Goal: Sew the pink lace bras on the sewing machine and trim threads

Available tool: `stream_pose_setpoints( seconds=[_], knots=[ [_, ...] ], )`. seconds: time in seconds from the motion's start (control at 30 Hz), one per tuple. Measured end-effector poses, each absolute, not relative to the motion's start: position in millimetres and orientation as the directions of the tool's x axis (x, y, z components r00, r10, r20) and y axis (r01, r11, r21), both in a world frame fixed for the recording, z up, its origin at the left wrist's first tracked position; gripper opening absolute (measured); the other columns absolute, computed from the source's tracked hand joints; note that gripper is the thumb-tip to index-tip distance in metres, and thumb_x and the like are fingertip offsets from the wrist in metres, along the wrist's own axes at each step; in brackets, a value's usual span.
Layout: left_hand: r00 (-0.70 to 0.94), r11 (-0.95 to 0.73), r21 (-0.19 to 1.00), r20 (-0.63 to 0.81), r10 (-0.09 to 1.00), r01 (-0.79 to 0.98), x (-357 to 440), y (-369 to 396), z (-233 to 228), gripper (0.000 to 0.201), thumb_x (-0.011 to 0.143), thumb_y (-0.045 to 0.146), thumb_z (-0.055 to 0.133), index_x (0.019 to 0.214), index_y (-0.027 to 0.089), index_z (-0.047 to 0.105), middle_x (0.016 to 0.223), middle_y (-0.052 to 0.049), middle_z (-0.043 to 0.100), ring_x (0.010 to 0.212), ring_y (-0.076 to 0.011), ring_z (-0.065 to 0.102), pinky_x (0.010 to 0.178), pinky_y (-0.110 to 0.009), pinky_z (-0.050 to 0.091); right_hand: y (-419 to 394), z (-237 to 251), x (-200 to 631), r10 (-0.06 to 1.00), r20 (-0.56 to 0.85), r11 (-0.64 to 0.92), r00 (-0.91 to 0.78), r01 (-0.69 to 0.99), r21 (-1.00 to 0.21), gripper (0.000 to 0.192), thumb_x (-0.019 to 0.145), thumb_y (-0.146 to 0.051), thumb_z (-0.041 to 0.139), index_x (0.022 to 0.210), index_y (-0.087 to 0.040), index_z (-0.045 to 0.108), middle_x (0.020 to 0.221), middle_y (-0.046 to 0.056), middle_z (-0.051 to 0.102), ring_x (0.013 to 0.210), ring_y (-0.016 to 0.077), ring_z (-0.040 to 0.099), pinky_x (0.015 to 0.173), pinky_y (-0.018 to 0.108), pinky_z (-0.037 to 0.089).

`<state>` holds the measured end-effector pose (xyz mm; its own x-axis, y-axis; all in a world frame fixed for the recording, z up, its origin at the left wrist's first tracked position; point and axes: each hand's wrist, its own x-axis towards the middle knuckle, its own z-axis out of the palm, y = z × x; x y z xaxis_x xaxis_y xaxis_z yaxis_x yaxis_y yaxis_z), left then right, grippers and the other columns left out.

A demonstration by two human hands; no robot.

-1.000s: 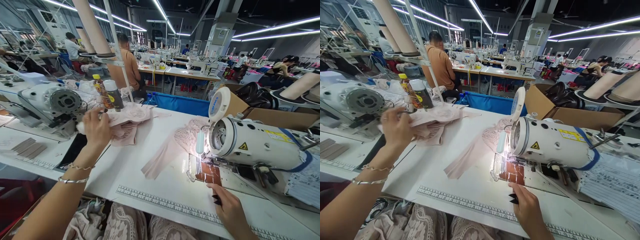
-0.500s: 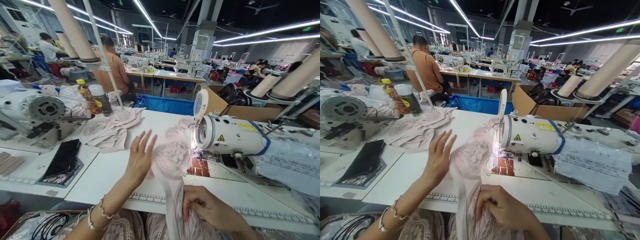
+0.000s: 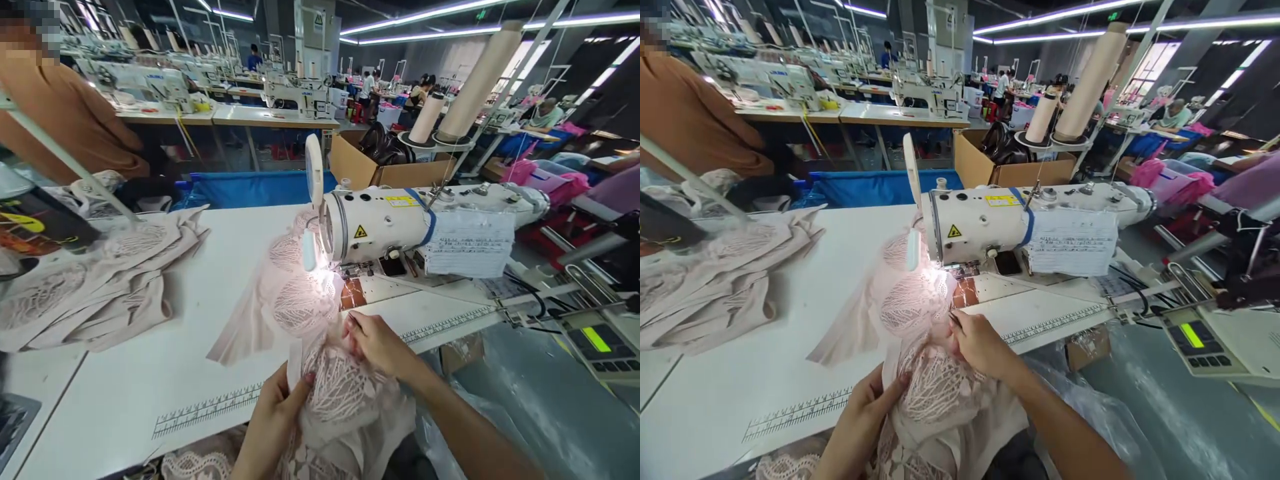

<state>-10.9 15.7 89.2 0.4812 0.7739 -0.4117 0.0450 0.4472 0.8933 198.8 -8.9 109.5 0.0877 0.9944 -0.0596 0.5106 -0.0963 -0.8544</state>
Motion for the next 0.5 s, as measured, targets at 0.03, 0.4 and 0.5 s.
stream_pose_setpoints(
  seconds=[0.03,0.4,0.5],
  knots=[
    [0.486,0.421,0.906,-0.392,0.781,0.054,-10.1,16.9,90.8,0.052,0.074,0.066,0.071,0.094,0.018,0.072,0.083,-0.006,0.072,0.088,-0.0288,0.065,0.08,-0.034,0.053,-4.9,107.0,203.3,0.995,-0.086,-0.1,0.052,0.49,-0.866,0.032,0.102,-0.036,0.041,0.079,-0.02,0.055,0.071,0.0,0.058,0.066,0.0147,0.052,0.066,0.026,0.043],
    [0.518,0.226,0.926,-0.359,0.776,0.303,-12.8,43.4,73.4,0.056,0.08,0.074,0.059,0.073,0.019,0.065,0.075,-0.004,0.07,0.081,-0.0265,0.063,0.076,-0.031,0.053,19.0,74.4,159.5,0.962,-0.183,-0.241,0.202,0.323,-0.915,0.033,0.095,-0.029,0.053,0.065,-0.02,0.04,0.06,-0.005,0.04,0.061,0.0112,0.038,0.059,0.024,0.029],
    [0.563,0.18,0.913,-0.371,0.738,0.366,-12.9,51.4,68.4,0.064,0.078,0.081,0.051,0.064,0.019,0.059,0.069,-0.004,0.068,0.075,-0.026,0.061,0.071,-0.031,0.051,16.5,75.5,160.8,0.988,-0.04,-0.105,0.15,0.451,-0.886,0.037,0.094,-0.023,0.052,0.062,-0.021,0.034,0.058,-0.005,0.038,0.059,0.0105,0.037,0.058,0.024,0.028]
  ],
)
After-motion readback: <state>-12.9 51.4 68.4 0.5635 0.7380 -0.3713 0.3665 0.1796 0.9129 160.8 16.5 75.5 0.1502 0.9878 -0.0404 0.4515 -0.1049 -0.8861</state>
